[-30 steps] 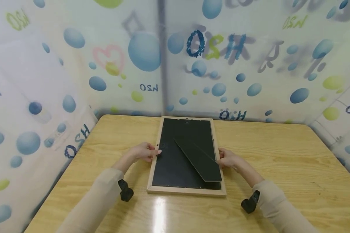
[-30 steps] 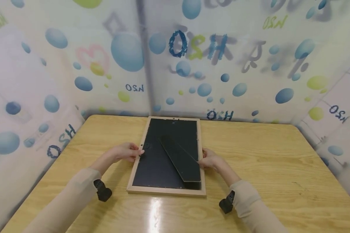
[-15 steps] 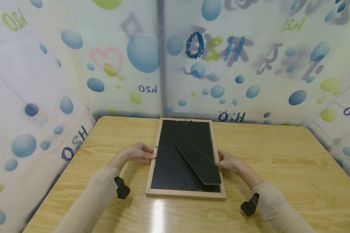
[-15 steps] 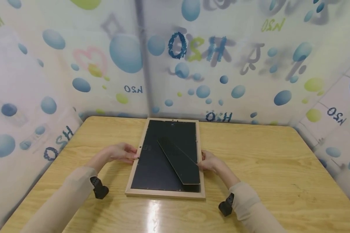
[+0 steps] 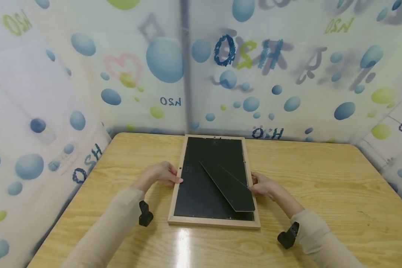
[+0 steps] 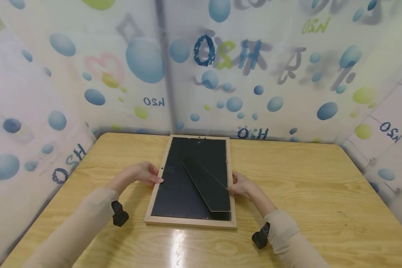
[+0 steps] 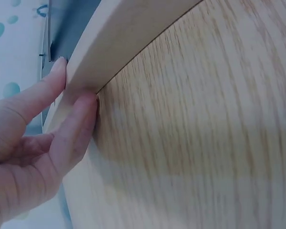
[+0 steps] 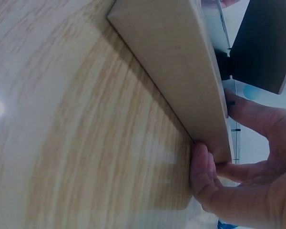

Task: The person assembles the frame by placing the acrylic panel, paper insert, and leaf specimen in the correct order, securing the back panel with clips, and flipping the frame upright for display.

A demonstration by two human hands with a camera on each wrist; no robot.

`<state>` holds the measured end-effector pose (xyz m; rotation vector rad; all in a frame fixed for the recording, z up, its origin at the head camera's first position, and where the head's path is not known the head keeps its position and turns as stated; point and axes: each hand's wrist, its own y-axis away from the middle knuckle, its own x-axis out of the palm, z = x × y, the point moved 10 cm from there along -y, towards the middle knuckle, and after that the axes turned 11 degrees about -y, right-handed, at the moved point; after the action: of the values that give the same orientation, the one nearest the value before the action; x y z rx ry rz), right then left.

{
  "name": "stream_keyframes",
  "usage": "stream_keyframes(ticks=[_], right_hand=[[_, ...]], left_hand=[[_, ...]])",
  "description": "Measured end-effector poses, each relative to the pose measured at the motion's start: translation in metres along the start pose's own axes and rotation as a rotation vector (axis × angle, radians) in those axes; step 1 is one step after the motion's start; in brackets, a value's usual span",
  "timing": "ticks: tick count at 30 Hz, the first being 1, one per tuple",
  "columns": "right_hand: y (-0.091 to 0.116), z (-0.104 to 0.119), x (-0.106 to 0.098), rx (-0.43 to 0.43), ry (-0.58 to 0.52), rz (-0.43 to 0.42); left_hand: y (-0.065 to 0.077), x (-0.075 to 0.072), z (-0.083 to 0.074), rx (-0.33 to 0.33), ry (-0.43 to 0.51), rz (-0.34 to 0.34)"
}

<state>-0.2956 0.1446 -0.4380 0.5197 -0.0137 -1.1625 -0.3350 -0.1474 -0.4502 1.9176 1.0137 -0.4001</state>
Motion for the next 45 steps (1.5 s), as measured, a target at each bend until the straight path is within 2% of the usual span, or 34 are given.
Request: stream_keyframes(ticks=[3,7,13,18,20,23,29,31,41,45], right_hand=[[0.001,0.001,0.000,-0.009,-0.003,0.005],[0.001,0.000,0.000,-0.009,-0.002,0.005],[0.001,-0.001,0.001,-0.004,-0.005,0.001],[0.001,-0.001,0.002,-0.010,-0.024,0.005],[0.000,-0.001,0.002,-0.008,-0.038,0.007],[-0.001,-0.001,0.001,-0.012,-0.060,0.011],[-0.002,-0.003,0.002,-0.008,-0.092,0.023],[-0.001,-0.003,0.003,-0.002,-0.091,0.023],[0.000,-0.002,0.002,-0.012,-0.068,0.011],[-0.001,-0.002,0.002,-0.028,-0.086,0.007]], left_hand=[[0.010,-0.003,-0.007,-0.048,-0.009,-0.029],[0.018,-0.005,-0.015,-0.074,-0.081,-0.046],[0.016,-0.002,-0.025,-0.079,-0.265,-0.025],[0.013,0.001,-0.030,-0.094,-0.325,0.009],[0.013,0.000,-0.030,-0.089,-0.317,0.019],[0.013,0.001,-0.028,-0.049,-0.285,0.045],[0.016,0.007,-0.015,0.029,-0.051,0.119],[0.016,0.009,-0.014,0.044,-0.011,0.142],[0.017,0.011,-0.014,0.041,-0.020,0.162],[0.018,0.010,-0.017,0.033,-0.053,0.134]])
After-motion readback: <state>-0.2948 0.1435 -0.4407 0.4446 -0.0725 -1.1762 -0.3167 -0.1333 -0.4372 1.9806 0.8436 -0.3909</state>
